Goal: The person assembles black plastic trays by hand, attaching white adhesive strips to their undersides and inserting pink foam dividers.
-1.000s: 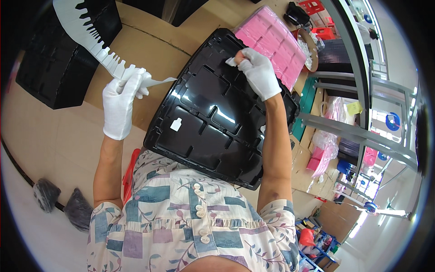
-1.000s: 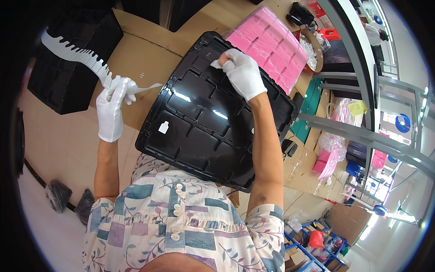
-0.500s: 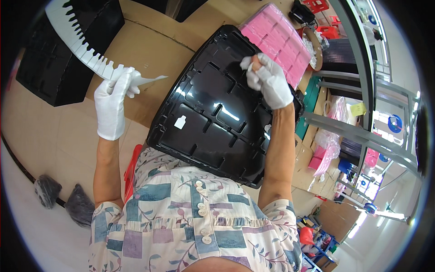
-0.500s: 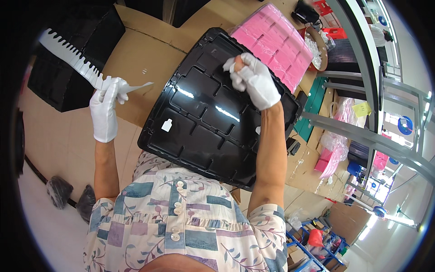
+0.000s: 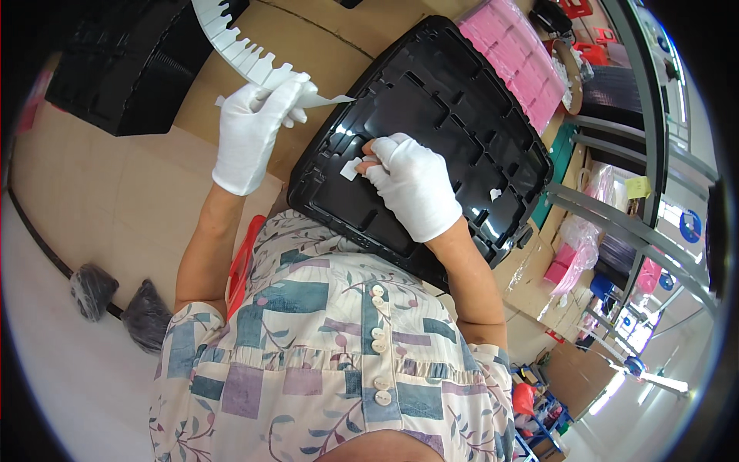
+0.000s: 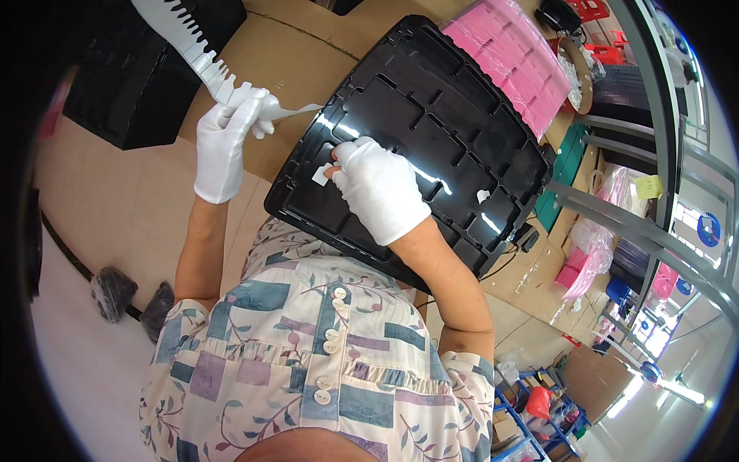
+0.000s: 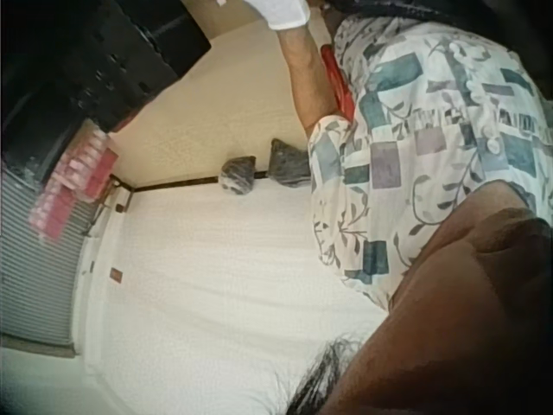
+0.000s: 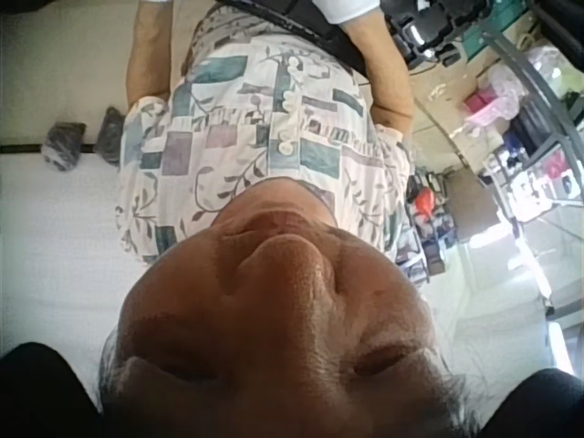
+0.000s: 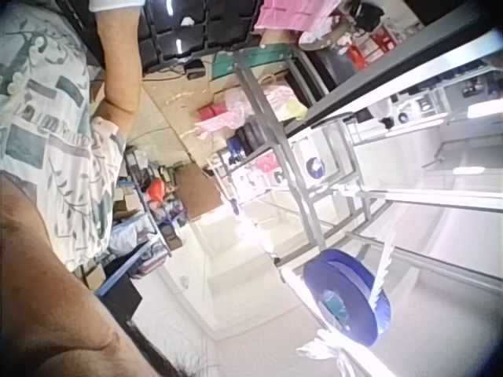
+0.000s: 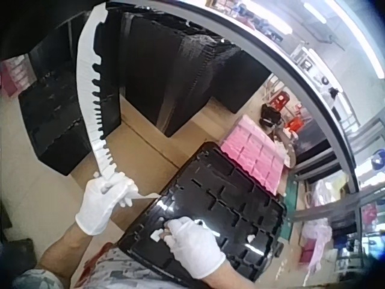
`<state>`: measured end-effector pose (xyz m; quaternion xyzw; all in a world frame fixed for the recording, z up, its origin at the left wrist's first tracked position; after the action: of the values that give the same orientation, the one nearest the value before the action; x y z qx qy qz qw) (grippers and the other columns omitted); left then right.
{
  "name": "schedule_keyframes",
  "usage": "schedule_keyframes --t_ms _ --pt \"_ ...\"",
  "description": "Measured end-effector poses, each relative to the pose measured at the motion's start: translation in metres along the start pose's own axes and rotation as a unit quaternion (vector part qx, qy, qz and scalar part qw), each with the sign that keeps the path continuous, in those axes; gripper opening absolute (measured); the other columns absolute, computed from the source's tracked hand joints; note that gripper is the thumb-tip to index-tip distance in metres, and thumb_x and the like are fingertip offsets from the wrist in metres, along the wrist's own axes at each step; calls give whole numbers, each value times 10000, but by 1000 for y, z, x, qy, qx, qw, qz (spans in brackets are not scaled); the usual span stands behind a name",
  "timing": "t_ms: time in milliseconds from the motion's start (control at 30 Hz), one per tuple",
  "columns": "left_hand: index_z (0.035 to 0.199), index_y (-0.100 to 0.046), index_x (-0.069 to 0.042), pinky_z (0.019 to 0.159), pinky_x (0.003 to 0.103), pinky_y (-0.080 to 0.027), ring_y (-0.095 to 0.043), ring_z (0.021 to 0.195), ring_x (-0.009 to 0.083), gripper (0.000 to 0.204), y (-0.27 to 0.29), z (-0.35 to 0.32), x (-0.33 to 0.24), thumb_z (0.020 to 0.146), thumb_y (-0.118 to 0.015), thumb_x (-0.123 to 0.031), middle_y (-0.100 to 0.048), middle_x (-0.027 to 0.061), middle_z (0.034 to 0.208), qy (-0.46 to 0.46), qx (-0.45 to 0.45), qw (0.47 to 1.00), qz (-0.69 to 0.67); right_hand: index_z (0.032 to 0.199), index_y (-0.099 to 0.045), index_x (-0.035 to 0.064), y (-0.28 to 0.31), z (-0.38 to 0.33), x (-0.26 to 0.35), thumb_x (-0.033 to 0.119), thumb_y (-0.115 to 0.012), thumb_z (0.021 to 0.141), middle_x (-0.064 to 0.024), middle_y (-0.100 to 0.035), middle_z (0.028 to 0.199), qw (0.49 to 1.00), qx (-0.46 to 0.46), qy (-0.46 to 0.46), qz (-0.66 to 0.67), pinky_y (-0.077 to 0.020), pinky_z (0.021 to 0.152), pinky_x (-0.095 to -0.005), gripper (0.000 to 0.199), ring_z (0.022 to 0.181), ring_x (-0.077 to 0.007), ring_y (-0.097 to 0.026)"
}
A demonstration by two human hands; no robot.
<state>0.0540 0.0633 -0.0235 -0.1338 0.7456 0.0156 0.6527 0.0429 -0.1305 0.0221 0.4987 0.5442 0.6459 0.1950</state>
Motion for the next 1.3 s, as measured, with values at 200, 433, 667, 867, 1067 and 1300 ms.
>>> schedule_keyframes --t_ms 200,433,667,867,1067,1300 --pt "1028 -708 27 674 252 -441 -581 717 102 220 4 -4 4 969 -591 -150 -699 79 909 10 6 1000 -14 804 -619 50 -10 0 12 182 -647 834 -139 -618 780 994 21 34 -106 -516 563 -378 137 651 -281 -644" --pt "1086 -698 23 666 228 -454 -601 715 88 241 8 -3 2 967 -600 -161 -713 75 946 -8 3 1000 -12 866 -603 56 -5 -50 33 96 -650 819 -71 -596 807 964 82 252 32 -514 614 -309 78 705 -234 -627" --pt "1138 -676 24 635 216 -436 -584 710 77 263 28 4 8 965 -614 -163 -693 53 944 -25 -22 997 64 856 -547 -19 103 -144 -172 -58 -484 805 -119 -672 849 872 -177 -304 341 -489 571 -219 89 609 -107 -583" --pt "1109 -674 -41 640 284 -473 -619 714 182 268 25 -1 3 910 -690 -221 -678 100 917 -157 107 862 469 1202 -617 60 83 -140 -161 -3 -588 851 -31 -642 787 926 -61 -317 194 -494 597 -259 357 627 -118 -598" --pt "930 -671 -54 752 375 -493 -621 841 290 230 -33 -61 -74 802 -764 -221 -643 102 888 -104 230 808 533 925 -607 68 74 -130 -158 113 -617 859 -152 -632 858 979 -70 -174 -76 -517 732 -433 81 852 -355 -630" --pt "996 -633 -119 695 357 -417 -536 770 222 302 -105 -81 -27 745 -775 -208 -535 30 822 -332 285 699 565 919 -597 80 72 -123 -151 107 -592 883 -148 -633 866 959 -12 -226 -172 -518 712 -441 46 823 -359 -636"
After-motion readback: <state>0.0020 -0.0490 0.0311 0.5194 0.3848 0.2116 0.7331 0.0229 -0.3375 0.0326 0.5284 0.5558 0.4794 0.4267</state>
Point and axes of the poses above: each hand's wrist, its own z-axis towards the middle knuckle, its own y-axis out of the back of the hand, x = y × z, the point moved 6 cm from there along z, towards the middle knuckle
